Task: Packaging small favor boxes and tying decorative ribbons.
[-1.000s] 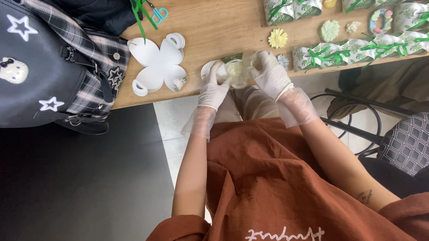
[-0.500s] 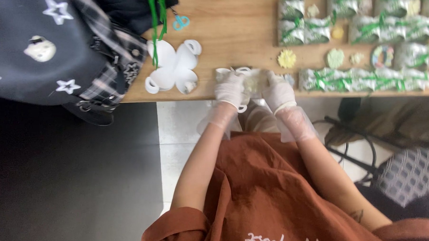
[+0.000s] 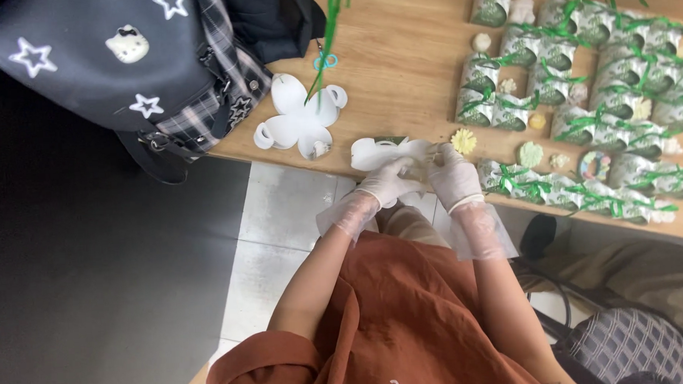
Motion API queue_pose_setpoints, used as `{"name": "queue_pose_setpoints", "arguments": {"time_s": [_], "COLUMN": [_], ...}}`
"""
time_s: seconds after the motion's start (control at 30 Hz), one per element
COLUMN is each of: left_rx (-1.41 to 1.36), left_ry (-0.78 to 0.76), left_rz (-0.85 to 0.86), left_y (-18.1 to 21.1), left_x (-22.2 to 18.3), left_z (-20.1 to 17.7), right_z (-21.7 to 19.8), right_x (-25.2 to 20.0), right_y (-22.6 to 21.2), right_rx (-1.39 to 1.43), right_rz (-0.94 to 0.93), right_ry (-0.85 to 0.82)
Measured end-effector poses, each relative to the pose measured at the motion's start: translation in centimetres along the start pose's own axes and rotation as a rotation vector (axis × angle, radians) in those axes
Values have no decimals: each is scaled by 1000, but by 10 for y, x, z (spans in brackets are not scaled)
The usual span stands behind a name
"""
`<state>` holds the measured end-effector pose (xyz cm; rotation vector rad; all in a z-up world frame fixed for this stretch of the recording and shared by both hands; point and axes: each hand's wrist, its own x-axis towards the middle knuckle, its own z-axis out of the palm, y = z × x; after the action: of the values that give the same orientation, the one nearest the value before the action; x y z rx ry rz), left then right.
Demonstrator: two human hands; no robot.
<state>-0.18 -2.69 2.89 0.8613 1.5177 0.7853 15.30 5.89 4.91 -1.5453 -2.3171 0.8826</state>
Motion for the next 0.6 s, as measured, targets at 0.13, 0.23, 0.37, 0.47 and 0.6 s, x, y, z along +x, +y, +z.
{"name": "queue_pose_setpoints", "arguments": {"time_s": [0.13, 0.23, 0.37, 0.47, 0.6], "left_rx": [205, 359, 499, 592, 536], "left_ry": [124, 254, 505, 594, 556], "left_rz": [221, 361, 413, 571, 583], "left_y": [-7, -19, -20, -23, 0], "left_x": [0, 13, 34, 42, 26], "left_z": [-3, 4, 2, -5, -18], "right_z": [-23, -32, -21, -5, -48], "right_x": [-1, 2, 16, 32, 28], "right_y": [-22, -40, -50, -39, -82], "right_rx": [-2, 48, 118, 87, 302], "right_rz": [-42, -107, -81, -47, 94], "right_ry": [-10, 20, 23, 72, 10]}}
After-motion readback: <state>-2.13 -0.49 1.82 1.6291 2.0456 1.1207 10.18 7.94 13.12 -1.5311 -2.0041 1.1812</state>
